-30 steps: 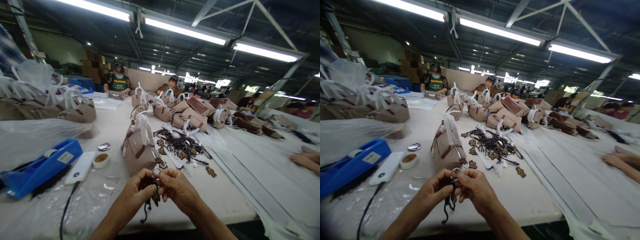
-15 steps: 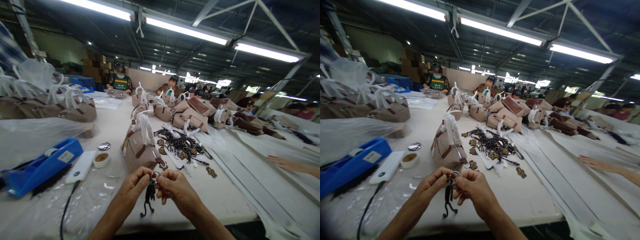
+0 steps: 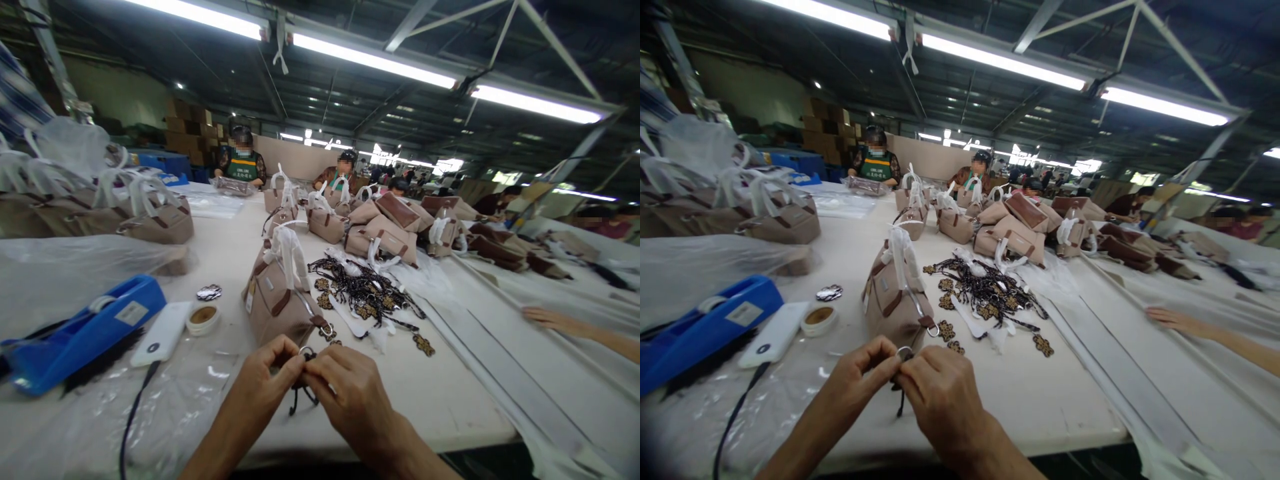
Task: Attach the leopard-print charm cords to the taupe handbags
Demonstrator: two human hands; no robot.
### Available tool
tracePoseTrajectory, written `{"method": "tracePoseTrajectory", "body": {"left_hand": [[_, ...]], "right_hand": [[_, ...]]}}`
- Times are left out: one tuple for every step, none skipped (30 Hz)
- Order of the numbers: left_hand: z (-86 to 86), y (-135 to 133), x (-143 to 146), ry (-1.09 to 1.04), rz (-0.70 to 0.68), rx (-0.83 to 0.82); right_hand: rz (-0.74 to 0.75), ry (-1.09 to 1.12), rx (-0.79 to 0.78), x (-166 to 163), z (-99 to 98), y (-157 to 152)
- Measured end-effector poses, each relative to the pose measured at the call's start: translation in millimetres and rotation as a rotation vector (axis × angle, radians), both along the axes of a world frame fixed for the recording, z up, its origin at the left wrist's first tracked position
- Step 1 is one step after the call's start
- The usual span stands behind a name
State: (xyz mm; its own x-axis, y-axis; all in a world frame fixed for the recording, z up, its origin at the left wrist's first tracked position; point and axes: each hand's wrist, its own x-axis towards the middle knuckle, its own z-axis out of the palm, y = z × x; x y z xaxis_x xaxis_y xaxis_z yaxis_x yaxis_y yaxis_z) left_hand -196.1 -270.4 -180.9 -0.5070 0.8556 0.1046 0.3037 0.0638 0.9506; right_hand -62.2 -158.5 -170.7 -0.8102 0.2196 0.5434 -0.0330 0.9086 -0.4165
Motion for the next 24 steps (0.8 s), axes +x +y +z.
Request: {"method": "tracePoseTrajectory", "body": {"left_hand": [[-2.3, -0.4, -1.7, -0.025, -0.005, 0.000], [-4.7, -0.9, -3.3, -0.053, -0.012, 0.007], [-7.0, -1.3, -4.7, -0.084, -0.022, 0.018], [-9.1, -1.5, -5.7, -0.118, -0.038, 0.035], [-10.6, -1.5, -6.2, -0.153, -0.052, 0.056], [-11.5, -1.2, -6.1, -0.184, -0.063, 0.079], [-12.0, -0.7, -5.7, -0.206, -0.066, 0.098], [-12.1, 0.0, -4.9, -0.222, -0.059, 0.113], [-11.9, 0.8, -4.1, -0.236, -0.046, 0.123], [-11.8, 1.6, -3.4, -0.252, -0.032, 0.130], [-11.9, 2.6, -3.0, -0.274, -0.020, 0.137], [-12.4, 3.6, -3.0, -0.303, -0.014, 0.147], [-13.1, 4.8, -3.3, -0.333, -0.010, 0.159], [-14.1, 6.1, -3.8, -0.355, -0.010, 0.169], [-15.2, 7.5, -4.4, -0.364, -0.006, 0.180], [-16.2, 8.8, -4.7, -0.364, 0.004, 0.190], [-16.8, 10.0, -4.8, -0.362, 0.016, 0.196], [-16.8, 10.9, -4.6, -0.363, 0.029, 0.197], [-16.3, 11.5, -4.3, -0.369, 0.040, 0.195], [-15.1, 11.6, -4.2, -0.374, 0.045, 0.192], [-13.3, 11.3, -4.9, -0.368, 0.038, 0.186], [-11.0, 10.6, -6.8, -0.343, 0.017, 0.179], [-8.3, 9.8, -10.3, -0.296, -0.007, 0.175], [-5.2, 9.0, -15.6, -0.232, -0.025, 0.172]], "right_hand": [[-0.012, 0.023, -0.053, -0.2, 2.0, 1.6], [-0.034, 0.063, -0.123, -0.3, 4.4, 3.6], [-0.061, 0.109, -0.201, -0.4, 7.0, 5.7], [-0.084, 0.148, -0.283, -0.4, 9.1, 7.6], [-0.092, 0.164, -0.364, -0.6, 10.6, 8.9], [-0.080, 0.156, -0.444, -0.9, 10.9, 9.5], [-0.055, 0.126, -0.526, -1.5, 10.0, 9.4], [-0.032, 0.089, -0.617, -2.2, 7.9, 8.6], [-0.017, 0.056, -0.717, -3.1, 4.9, 7.3], [-0.013, 0.036, -0.820, -4.1, 1.2, 5.7], [-0.016, 0.028, -0.919, -5.2, -2.7, 4.1], [-0.022, 0.031, -1.010, -6.4, -6.4, 2.6], [-0.021, 0.041, -1.087, -7.6, -9.6, 1.3], [-0.011, 0.060, -1.142, -9.0, -12.1, 0.2], [0.002, 0.083, -1.177, -10.4, -13.8, -0.7], [0.014, 0.109, -1.195, -12.1, -14.8, -1.6], [0.022, 0.132, -1.205, -13.9, -14.9, -2.4], [0.023, 0.150, -1.208, -15.8, -14.5, -3.2], [0.016, 0.164, -1.209, -17.8, -13.5, -4.0], [0.001, 0.177, -1.212, -19.9, -12.1, -4.8], [-0.021, 0.190, -1.214, -22.0, -10.4, -5.5], [-0.045, 0.200, -1.213, -24.1, -8.4, -5.9], [-0.064, 0.207, -1.206, -26.2, -6.3, -5.9], [-0.078, 0.210, -1.193, -28.3, -4.1, -5.4]]}}
